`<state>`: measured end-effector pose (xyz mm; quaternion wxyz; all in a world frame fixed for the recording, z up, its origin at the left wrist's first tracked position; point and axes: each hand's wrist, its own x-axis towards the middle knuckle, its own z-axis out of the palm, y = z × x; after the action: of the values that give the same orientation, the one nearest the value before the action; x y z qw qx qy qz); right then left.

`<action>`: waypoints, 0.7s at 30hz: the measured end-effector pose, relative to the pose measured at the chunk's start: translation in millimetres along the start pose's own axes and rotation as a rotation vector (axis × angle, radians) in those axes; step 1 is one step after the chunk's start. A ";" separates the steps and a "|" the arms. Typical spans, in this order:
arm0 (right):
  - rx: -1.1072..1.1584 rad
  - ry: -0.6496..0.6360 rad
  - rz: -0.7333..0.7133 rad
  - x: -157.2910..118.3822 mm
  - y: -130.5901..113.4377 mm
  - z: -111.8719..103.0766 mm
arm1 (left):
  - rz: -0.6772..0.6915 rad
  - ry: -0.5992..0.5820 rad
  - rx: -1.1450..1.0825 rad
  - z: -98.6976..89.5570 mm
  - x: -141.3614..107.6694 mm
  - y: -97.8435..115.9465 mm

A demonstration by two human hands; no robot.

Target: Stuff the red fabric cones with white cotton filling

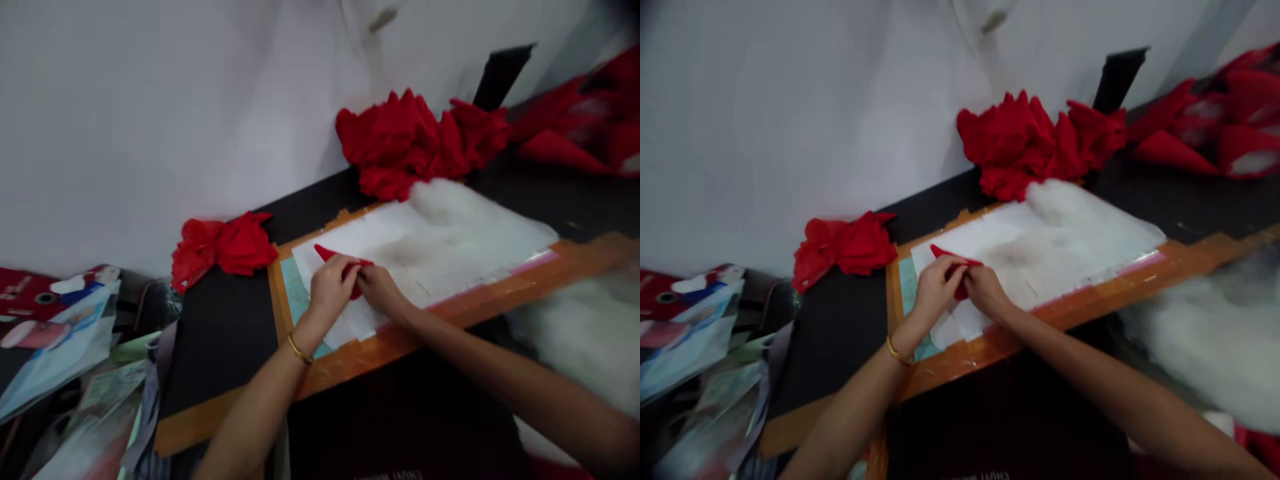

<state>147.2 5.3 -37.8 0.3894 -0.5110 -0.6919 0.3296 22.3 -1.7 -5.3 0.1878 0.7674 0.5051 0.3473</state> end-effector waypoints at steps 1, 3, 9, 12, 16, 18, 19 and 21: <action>0.004 -0.003 0.035 3.8 4.6 0.9 | 0.009 0.008 -0.010 0.4 -0.9 0.0; 0.022 -0.013 0.085 9.0 13.8 2.4 | 0.020 0.012 -0.035 1.8 -2.0 -0.1; 0.145 -0.011 0.059 13.9 11.8 -6.6 | 0.056 0.039 -0.008 4.2 -0.6 11.0; 0.287 0.049 -0.065 22.1 9.6 -14.4 | 0.077 0.069 0.018 5.0 6.1 16.8; 0.292 0.126 -0.122 34.2 19.2 -16.2 | 0.070 0.075 0.056 9.2 16.8 16.7; 0.275 0.104 -0.096 37.2 25.4 -14.1 | 0.055 0.061 0.070 12.1 19.4 14.9; 0.277 0.086 -0.084 38.1 27.7 -12.9 | 0.048 0.060 0.071 13.4 19.8 14.2; 0.305 0.037 -0.080 39.3 30.4 -11.1 | 0.033 0.069 0.070 15.6 19.3 13.3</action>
<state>163.7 51.7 -50.4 0.4879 -0.4239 -0.6462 0.4058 46.9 11.1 -0.9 0.1377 0.7695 0.5102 0.3588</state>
